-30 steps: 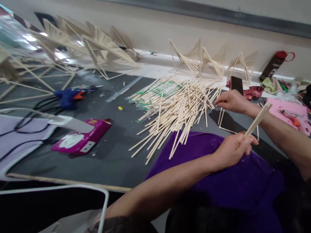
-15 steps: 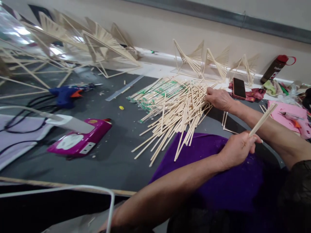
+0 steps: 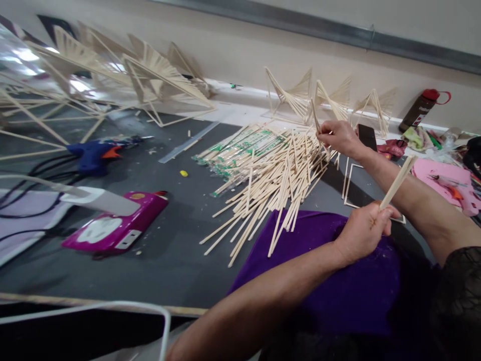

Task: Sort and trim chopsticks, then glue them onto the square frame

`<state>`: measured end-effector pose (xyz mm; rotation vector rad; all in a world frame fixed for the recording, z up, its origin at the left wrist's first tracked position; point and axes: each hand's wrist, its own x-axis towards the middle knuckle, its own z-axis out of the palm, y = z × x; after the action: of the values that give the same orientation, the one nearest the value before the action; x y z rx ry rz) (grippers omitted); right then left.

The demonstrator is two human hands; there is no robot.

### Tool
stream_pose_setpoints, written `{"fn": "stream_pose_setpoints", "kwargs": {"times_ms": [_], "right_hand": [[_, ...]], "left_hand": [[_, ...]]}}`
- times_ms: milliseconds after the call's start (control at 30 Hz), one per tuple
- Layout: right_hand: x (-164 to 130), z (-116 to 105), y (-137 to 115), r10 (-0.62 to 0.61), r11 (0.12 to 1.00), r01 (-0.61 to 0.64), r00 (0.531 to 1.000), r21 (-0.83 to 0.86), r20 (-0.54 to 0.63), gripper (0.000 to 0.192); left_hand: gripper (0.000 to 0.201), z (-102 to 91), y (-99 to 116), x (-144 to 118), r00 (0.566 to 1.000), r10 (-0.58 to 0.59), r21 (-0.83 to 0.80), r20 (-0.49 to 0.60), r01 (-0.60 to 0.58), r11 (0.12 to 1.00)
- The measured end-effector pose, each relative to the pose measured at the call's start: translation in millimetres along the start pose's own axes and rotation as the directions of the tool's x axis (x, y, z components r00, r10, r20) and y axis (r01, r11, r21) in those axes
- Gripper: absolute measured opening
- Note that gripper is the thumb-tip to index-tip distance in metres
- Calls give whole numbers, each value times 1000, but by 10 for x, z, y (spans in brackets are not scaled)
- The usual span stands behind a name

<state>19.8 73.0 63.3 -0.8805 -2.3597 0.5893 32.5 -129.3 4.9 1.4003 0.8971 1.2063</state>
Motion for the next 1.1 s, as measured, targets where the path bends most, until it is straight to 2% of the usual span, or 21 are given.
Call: {"fn": "stream_pose_setpoints", "kwargs": {"times_ms": [100,233,333,433,567,700,933,1100], "right_hand": [[-9,23,-26,81,972,-71,996,223,-38,7],[-4,-7,-120,154,891,-103,985,441,-82,8],[-12,-50,-178,252,816,-166,964,553,-82,19],[-55,-70,-171,339,746,-249,940,618,-31,23],[-140,-33,-69,403,694,-363,911,622,82,26],[-196,60,46,433,695,-437,888,572,153,31],[-237,151,80,409,732,-425,899,533,155,27],[-291,156,41,440,726,-448,886,522,148,23]], "left_hand": [[33,-5,21,-2,1000,-10,12,1,10,1000],[34,-12,46,-6,1000,-24,25,5,24,999],[34,-14,40,-9,1000,-11,29,6,11,1000],[32,-19,27,-13,1000,-20,43,2,20,999],[31,-27,23,-19,1000,-21,42,-4,21,999],[30,-32,25,-19,1000,-30,39,-3,30,999],[29,-30,16,-12,1000,-13,41,4,13,999],[31,-16,17,-11,1000,-19,45,20,18,999]]}}
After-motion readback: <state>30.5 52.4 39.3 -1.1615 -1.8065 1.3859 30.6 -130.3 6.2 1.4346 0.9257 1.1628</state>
